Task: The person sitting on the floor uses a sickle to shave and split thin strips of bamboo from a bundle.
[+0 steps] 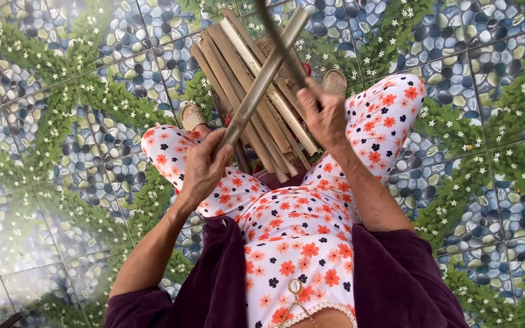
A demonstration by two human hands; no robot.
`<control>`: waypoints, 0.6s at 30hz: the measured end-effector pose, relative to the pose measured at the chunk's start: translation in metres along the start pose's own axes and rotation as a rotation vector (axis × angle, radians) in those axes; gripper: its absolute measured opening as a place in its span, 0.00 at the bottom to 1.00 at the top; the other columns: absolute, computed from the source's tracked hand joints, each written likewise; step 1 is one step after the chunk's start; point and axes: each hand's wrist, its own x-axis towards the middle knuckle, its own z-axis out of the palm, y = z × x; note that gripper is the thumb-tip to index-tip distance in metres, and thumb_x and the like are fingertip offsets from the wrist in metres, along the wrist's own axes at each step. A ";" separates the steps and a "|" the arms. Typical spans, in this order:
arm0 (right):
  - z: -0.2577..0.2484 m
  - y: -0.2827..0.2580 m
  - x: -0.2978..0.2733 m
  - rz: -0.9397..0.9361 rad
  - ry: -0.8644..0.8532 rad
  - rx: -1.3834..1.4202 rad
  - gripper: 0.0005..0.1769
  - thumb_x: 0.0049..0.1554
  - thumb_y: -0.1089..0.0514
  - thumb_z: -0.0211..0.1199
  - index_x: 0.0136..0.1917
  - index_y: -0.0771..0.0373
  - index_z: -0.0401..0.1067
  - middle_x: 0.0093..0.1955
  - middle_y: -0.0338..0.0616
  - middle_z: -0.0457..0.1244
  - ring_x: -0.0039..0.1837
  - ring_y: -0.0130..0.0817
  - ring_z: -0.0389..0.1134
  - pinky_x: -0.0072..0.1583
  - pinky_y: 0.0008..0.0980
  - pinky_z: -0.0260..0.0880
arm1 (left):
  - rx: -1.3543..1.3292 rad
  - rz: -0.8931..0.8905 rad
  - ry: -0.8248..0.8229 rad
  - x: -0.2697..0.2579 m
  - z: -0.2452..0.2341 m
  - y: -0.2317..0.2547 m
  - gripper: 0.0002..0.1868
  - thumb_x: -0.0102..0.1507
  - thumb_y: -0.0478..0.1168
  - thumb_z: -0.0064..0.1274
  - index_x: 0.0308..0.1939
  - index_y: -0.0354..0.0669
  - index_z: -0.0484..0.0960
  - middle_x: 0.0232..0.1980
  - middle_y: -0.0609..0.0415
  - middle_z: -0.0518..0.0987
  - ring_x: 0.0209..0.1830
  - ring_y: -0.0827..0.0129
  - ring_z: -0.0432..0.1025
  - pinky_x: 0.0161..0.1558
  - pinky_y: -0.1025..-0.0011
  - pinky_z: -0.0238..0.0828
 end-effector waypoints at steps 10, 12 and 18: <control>0.018 -0.035 -0.026 -0.126 -0.179 -0.051 0.21 0.61 0.47 0.65 0.53 0.68 0.80 0.32 0.61 0.67 0.31 0.49 0.70 0.32 0.38 0.67 | -0.011 0.111 0.049 0.016 0.003 -0.022 0.15 0.65 0.31 0.51 0.55 0.28 0.78 0.19 0.49 0.78 0.14 0.66 0.74 0.19 0.74 0.70; 0.007 -0.015 -0.007 -0.084 -0.098 -0.059 0.23 0.65 0.49 0.63 0.58 0.74 0.76 0.31 0.66 0.64 0.30 0.42 0.66 0.31 0.41 0.60 | 0.014 0.100 0.041 0.007 0.003 -0.026 0.16 0.66 0.34 0.51 0.57 0.30 0.79 0.20 0.49 0.78 0.14 0.66 0.74 0.19 0.72 0.69; -0.019 0.017 0.041 -0.206 0.044 -0.136 0.31 0.69 0.45 0.57 0.55 0.83 0.75 0.37 0.60 0.71 0.23 0.27 0.57 0.22 0.23 0.49 | 0.017 -0.022 -0.061 -0.019 -0.005 -0.014 0.22 0.64 0.34 0.52 0.63 0.33 0.76 0.24 0.55 0.78 0.14 0.75 0.68 0.14 0.79 0.65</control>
